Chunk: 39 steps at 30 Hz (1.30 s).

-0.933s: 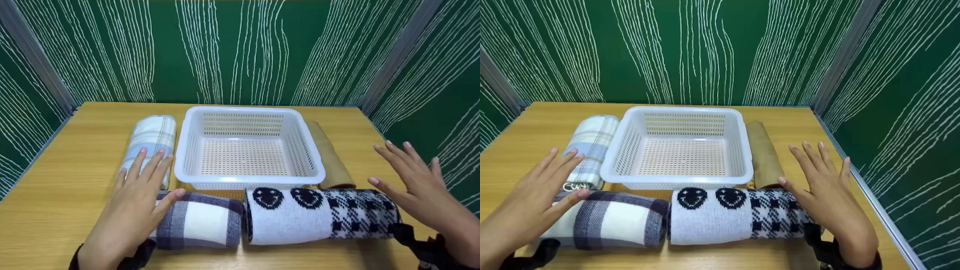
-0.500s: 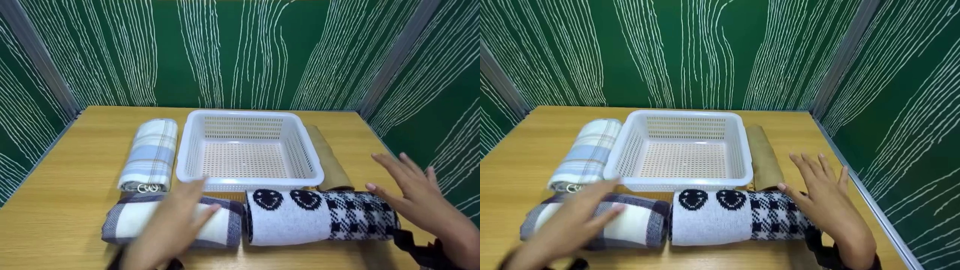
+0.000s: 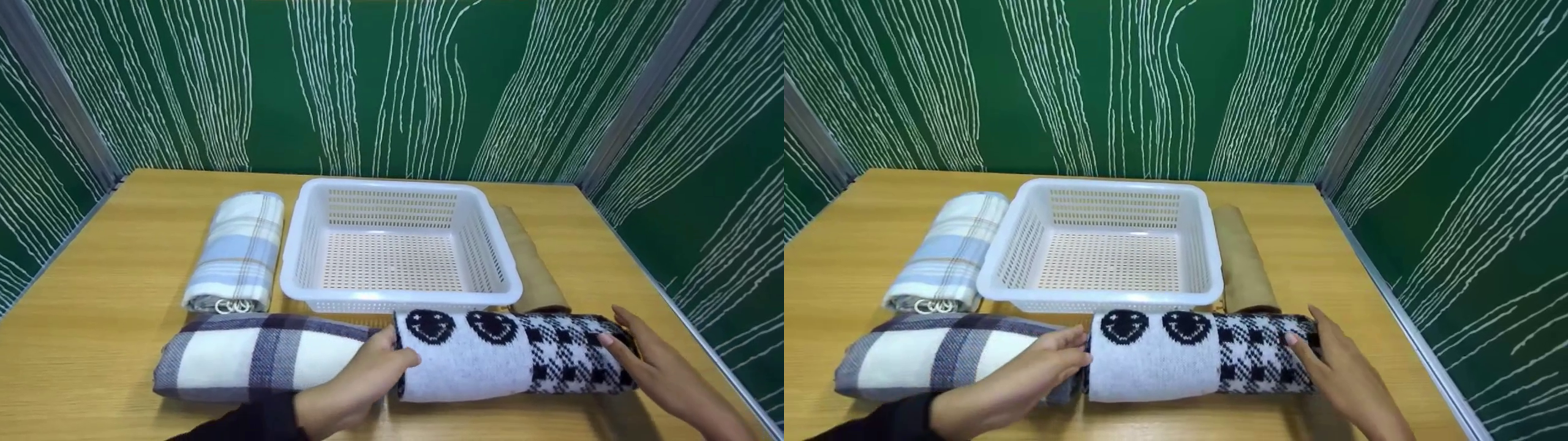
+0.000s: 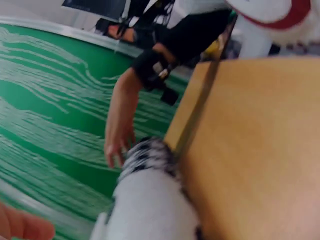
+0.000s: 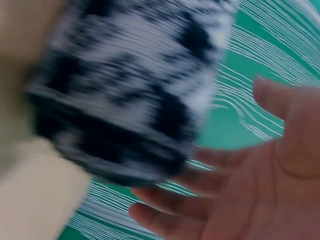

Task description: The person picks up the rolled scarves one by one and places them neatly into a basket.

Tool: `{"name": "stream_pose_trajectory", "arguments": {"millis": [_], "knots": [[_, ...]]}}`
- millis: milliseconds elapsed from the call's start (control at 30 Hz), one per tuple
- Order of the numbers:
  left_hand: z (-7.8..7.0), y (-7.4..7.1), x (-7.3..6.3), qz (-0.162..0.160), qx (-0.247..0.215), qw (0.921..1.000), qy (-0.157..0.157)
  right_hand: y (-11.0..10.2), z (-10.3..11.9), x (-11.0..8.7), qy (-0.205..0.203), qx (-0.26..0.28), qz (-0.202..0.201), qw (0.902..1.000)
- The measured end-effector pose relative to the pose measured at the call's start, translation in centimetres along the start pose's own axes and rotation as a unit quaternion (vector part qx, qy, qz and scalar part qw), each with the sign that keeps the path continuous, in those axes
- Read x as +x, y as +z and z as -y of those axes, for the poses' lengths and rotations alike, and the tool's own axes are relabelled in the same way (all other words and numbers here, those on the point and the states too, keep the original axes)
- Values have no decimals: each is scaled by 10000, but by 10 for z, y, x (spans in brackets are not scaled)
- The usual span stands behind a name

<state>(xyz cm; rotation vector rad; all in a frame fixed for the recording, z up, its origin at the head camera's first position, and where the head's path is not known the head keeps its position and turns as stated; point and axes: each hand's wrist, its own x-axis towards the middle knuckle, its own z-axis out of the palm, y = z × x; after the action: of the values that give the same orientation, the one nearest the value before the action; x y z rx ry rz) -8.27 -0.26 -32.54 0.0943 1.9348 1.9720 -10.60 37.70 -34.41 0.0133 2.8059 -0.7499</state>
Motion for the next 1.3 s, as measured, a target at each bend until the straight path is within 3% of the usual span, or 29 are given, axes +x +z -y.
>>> {"name": "stream_pose_trajectory", "arguments": {"millis": [67, 200, 533, 733, 933, 1133, 1300], "knots": [[1, 8, 3, -334, -233, 9986, -346, 5, -4, 3, 173, 235, -27, 9996], [3, 19, 6, -910, -174, 9920, -860, 12, -10, 12, 767, 939, 106, 9926], [22, 30, 17, -1142, -183, 9833, -1406, 13, -19, 23, 1661, 2572, 507, 9506], [30, 30, 23, -1319, -426, 9773, -1604, 12, -16, 31, 1706, 3102, 797, 9318], [38, 29, 33, -1396, -638, 9739, -1672, 19, -21, 30, 1394, 3636, 698, 9184], [46, 30, 40, -1343, -979, 9702, -1763, 31, -25, 23, 1240, 4456, 398, 8857], [44, 36, 38, -1519, -1032, 9689, -1657, 22, -26, 15, 1599, 4678, 379, 8684]]}}
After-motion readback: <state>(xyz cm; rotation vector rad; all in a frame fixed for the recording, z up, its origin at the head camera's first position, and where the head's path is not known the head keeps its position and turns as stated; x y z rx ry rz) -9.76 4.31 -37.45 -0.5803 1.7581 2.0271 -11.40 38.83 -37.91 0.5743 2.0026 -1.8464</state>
